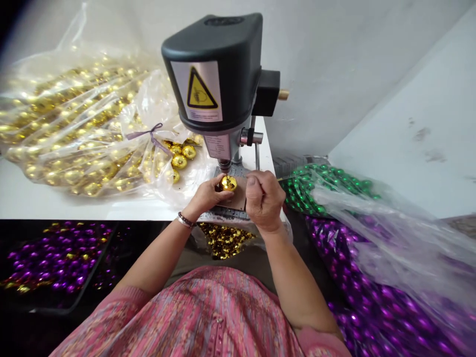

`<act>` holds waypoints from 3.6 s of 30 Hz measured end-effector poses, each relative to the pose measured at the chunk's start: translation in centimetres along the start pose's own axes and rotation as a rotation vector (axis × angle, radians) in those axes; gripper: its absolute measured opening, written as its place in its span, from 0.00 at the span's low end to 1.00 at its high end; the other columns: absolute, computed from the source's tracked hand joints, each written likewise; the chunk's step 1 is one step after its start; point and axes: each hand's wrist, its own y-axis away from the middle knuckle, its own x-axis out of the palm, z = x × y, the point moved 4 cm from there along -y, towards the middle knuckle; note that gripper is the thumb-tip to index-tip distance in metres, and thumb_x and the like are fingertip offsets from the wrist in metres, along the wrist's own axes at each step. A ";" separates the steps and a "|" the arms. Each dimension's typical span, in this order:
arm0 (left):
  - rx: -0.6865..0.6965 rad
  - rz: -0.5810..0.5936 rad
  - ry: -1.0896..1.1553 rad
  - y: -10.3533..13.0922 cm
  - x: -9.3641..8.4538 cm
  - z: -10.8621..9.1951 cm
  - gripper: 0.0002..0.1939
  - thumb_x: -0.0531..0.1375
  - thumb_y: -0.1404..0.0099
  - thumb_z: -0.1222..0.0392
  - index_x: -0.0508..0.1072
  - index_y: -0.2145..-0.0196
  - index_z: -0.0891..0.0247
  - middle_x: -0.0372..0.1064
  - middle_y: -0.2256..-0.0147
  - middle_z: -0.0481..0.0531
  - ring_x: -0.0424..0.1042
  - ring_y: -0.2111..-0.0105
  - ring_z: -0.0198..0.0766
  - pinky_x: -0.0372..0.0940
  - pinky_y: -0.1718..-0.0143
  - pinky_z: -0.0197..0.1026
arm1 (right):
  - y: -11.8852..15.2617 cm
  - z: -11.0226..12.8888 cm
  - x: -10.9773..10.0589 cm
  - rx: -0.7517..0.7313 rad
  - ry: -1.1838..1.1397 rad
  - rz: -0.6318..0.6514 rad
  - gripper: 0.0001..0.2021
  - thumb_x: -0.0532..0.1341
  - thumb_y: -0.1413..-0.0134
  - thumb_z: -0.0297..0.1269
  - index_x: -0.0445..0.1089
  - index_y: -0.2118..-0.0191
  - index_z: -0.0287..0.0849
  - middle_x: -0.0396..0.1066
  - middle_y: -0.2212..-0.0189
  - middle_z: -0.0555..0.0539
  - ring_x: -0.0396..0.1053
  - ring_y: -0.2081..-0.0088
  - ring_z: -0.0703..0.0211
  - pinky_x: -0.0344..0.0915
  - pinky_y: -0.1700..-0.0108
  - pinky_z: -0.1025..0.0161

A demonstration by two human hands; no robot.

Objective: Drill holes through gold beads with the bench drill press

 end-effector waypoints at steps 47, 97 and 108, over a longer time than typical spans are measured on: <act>-0.425 -0.129 -0.688 -6.3 -12.1 7.8 0.22 0.59 0.36 0.56 0.73 0.48 0.72 0.74 0.51 0.73 0.73 0.50 0.61 0.66 0.54 0.51 | -8.5 4.2 -1.3 0.310 -0.243 -0.029 0.21 0.59 0.41 0.50 0.68 0.76 0.38 0.64 0.80 0.53 0.61 0.78 0.72 0.55 0.75 0.67; -0.175 0.119 0.576 -0.7 0.1 1.0 0.23 0.63 0.38 0.57 0.62 0.47 0.62 0.71 0.62 0.50 0.76 0.73 0.32 0.60 0.79 0.30 | -7.4 5.0 -1.5 0.301 -0.222 0.157 0.22 0.54 0.39 0.56 0.63 0.73 0.43 0.57 0.80 0.55 0.54 0.77 0.71 0.58 0.70 0.65; -0.018 -0.065 0.110 -0.4 -0.4 0.9 0.31 0.69 0.45 0.57 0.70 0.43 0.61 0.75 0.52 0.53 0.74 0.59 0.40 0.68 0.53 0.41 | -7.3 5.0 -1.7 0.297 -0.196 0.186 0.21 0.54 0.39 0.56 0.64 0.72 0.43 0.58 0.79 0.55 0.54 0.77 0.72 0.59 0.70 0.66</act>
